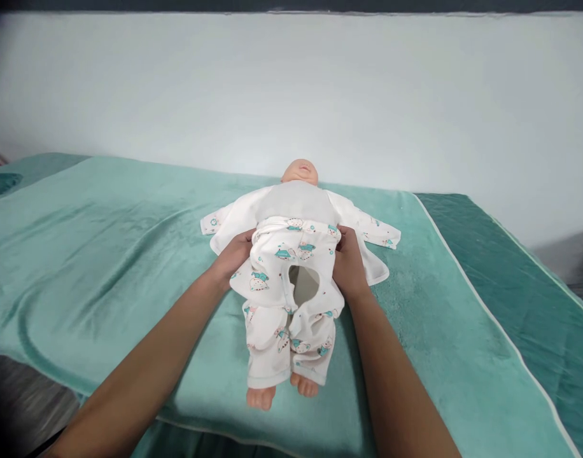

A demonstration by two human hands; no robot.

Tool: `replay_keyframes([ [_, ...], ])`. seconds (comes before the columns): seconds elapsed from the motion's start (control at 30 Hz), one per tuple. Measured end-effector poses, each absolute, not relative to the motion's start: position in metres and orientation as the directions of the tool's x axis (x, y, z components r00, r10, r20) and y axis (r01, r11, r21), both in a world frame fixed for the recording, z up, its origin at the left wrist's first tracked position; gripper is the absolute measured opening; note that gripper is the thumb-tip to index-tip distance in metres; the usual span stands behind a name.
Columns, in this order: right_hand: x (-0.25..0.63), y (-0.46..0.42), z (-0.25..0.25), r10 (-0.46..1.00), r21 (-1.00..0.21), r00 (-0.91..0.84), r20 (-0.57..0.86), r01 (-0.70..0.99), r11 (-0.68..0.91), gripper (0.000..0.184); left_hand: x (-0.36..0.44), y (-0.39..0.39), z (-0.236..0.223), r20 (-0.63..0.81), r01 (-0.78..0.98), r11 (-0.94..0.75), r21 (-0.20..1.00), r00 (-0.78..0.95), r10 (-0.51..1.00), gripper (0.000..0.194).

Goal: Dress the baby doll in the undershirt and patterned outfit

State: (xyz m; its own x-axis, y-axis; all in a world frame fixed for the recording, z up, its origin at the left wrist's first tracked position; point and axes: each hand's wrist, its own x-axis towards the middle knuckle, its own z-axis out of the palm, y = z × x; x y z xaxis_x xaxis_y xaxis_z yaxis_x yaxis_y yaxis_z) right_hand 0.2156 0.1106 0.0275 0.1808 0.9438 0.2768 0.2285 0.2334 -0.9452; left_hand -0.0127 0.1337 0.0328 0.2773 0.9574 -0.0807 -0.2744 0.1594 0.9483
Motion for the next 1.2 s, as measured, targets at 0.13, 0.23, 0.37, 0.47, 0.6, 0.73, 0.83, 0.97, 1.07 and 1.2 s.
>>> replay_keyframes([
  [0.13,0.215,0.113,0.036,0.942,-0.945,0.167,0.291,0.205,0.256,0.029,-0.012,0.136,0.033,-0.096,-0.296,0.174,0.939,0.259,0.961,0.032],
  [0.23,0.213,0.121,0.037,0.956,-0.968,0.18,0.233,0.141,0.209,0.022,-0.014,0.139,0.03,-0.063,-0.308,0.136,0.942,0.234,0.97,0.031],
  [0.37,0.212,0.13,0.033,0.974,-0.991,0.186,0.133,0.028,0.13,0.02,-0.015,0.146,0.023,0.006,-0.285,0.049,0.957,0.19,0.982,0.027],
  [0.47,0.214,0.135,0.03,0.965,-0.991,0.227,0.132,0.059,0.122,0.016,-0.013,0.151,0.021,0.082,-0.202,-0.057,0.978,0.119,0.99,0.021],
  [0.6,0.216,0.138,0.024,0.925,-0.973,0.307,0.225,0.112,0.2,0.021,-0.008,0.154,0.023,0.165,-0.073,-0.164,0.984,0.013,0.986,0.013],
  [0.73,0.218,0.139,0.018,0.89,-0.963,0.384,0.246,0.204,0.178,0.02,-0.007,0.154,0.021,0.177,0.02,-0.176,0.984,-0.096,0.98,0.014],
  [0.83,0.22,0.138,0.016,0.881,-0.955,0.404,0.247,0.255,0.15,0.019,-0.009,0.156,0.019,0.182,0.036,-0.178,0.983,-0.17,0.969,0.021],
  [0.97,0.22,0.137,0.017,0.89,-0.974,0.403,0.214,0.153,0.165,0.026,-0.011,0.157,0.019,0.189,-0.009,-0.194,0.981,-0.167,0.968,0.024],
  [1.07,0.218,0.134,0.021,0.899,-0.983,0.398,0.185,0.077,0.168,0.026,-0.012,0.154,0.022,0.188,-0.056,-0.199,0.978,-0.161,0.969,0.023],
  [1.2,0.215,0.129,0.025,0.909,-0.985,0.382,0.167,0.02,0.173,0.025,-0.016,0.147,0.022,0.177,-0.083,-0.192,0.978,-0.158,0.971,0.021],
])
